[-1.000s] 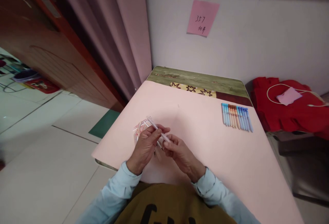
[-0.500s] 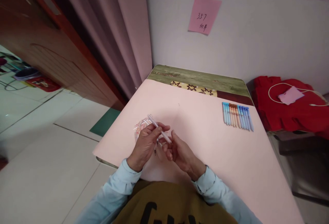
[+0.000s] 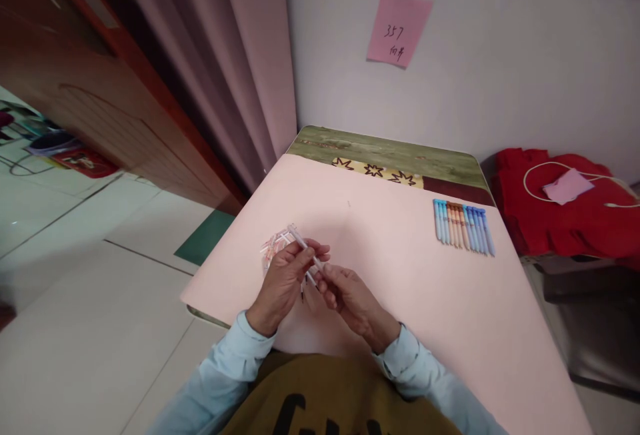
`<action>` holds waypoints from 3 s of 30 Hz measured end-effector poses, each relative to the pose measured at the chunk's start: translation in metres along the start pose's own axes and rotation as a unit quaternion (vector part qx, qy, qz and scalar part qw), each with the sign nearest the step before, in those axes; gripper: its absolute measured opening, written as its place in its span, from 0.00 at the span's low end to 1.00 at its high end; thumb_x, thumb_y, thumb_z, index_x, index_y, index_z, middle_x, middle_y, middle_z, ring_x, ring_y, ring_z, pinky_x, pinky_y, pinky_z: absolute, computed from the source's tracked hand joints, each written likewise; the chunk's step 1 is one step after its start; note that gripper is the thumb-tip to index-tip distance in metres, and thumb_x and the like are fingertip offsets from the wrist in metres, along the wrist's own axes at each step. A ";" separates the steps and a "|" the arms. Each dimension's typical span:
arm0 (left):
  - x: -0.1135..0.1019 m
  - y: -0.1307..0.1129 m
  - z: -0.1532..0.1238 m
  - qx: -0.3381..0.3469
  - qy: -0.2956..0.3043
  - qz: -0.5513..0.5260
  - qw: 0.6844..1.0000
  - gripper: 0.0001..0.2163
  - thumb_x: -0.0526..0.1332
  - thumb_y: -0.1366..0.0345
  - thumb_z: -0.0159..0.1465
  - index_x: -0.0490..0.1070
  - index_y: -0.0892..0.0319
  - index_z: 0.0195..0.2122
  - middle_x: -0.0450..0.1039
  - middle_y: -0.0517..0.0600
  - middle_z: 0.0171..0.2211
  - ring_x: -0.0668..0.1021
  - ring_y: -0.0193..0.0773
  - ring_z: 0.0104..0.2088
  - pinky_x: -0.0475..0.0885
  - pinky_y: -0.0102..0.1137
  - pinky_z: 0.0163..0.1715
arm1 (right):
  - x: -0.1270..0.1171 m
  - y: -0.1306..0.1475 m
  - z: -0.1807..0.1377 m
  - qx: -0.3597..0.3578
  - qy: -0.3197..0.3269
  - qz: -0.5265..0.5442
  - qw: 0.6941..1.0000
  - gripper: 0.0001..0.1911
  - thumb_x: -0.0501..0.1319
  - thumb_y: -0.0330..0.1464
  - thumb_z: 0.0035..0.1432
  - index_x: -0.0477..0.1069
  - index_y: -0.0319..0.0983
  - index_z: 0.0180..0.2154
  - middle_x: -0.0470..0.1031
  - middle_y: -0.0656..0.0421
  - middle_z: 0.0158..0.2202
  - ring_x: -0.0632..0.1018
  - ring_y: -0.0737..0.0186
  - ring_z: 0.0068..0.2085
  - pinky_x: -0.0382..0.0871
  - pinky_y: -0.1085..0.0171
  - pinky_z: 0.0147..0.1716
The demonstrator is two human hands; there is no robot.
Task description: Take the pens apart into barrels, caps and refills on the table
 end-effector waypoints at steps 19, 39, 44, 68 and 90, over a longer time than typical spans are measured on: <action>-0.034 -0.039 0.009 0.141 -0.185 0.025 0.972 0.17 0.73 0.64 0.52 0.75 0.63 0.41 0.80 0.54 0.38 0.82 0.38 0.35 0.78 0.32 0.40 | -0.009 0.010 -0.006 -0.019 -0.021 -0.138 0.990 0.13 0.62 0.43 0.58 0.68 0.39 0.32 0.71 0.63 0.25 0.62 0.72 0.20 0.50 0.70 0.18; -0.065 -0.015 0.016 0.090 -0.160 0.345 0.921 0.19 0.69 0.53 0.53 0.72 0.60 0.40 0.75 0.45 0.23 0.71 0.34 0.19 0.65 0.28 0.22 | -0.040 0.009 0.019 -0.196 -0.206 -0.583 0.761 0.10 0.59 0.37 0.59 0.78 0.43 0.39 0.79 0.58 0.36 0.76 0.61 0.34 0.66 0.63 0.35; -0.068 -0.023 -0.002 0.140 -0.167 0.555 0.803 0.12 0.63 0.53 0.59 0.72 0.56 0.37 0.76 0.46 0.23 0.76 0.39 0.23 0.65 0.30 0.27 | -0.049 0.008 0.014 -0.222 -0.228 -0.526 0.789 0.11 0.59 0.38 0.59 0.77 0.42 0.38 0.79 0.57 0.36 0.76 0.60 0.34 0.68 0.62 0.36; -0.108 0.027 -0.047 0.277 0.074 0.746 0.601 0.51 0.68 0.49 0.56 0.34 0.53 0.72 0.44 0.66 0.71 0.50 0.59 0.70 0.48 0.58 0.64 | -0.045 0.001 0.011 -0.222 -0.170 -0.613 0.739 0.16 0.60 0.37 0.61 0.73 0.42 0.50 0.76 0.54 0.44 0.77 0.59 0.37 0.69 0.61 0.39; -0.079 0.048 -0.033 0.358 0.092 0.757 0.539 0.43 0.62 0.48 0.61 0.42 0.57 0.71 0.47 0.66 0.70 0.54 0.60 0.69 0.49 0.56 0.65 | -0.081 0.014 -0.014 -0.270 -0.205 -0.489 0.803 0.16 0.60 0.38 0.59 0.75 0.40 0.47 0.79 0.56 0.37 0.77 0.62 0.33 0.70 0.62 0.37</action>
Point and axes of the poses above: each hand's wrist, its own z-axis towards the middle knuckle, its own x-axis out of the palm, y = z × x, the point moved 2 cm from there along z, towards the middle knuckle
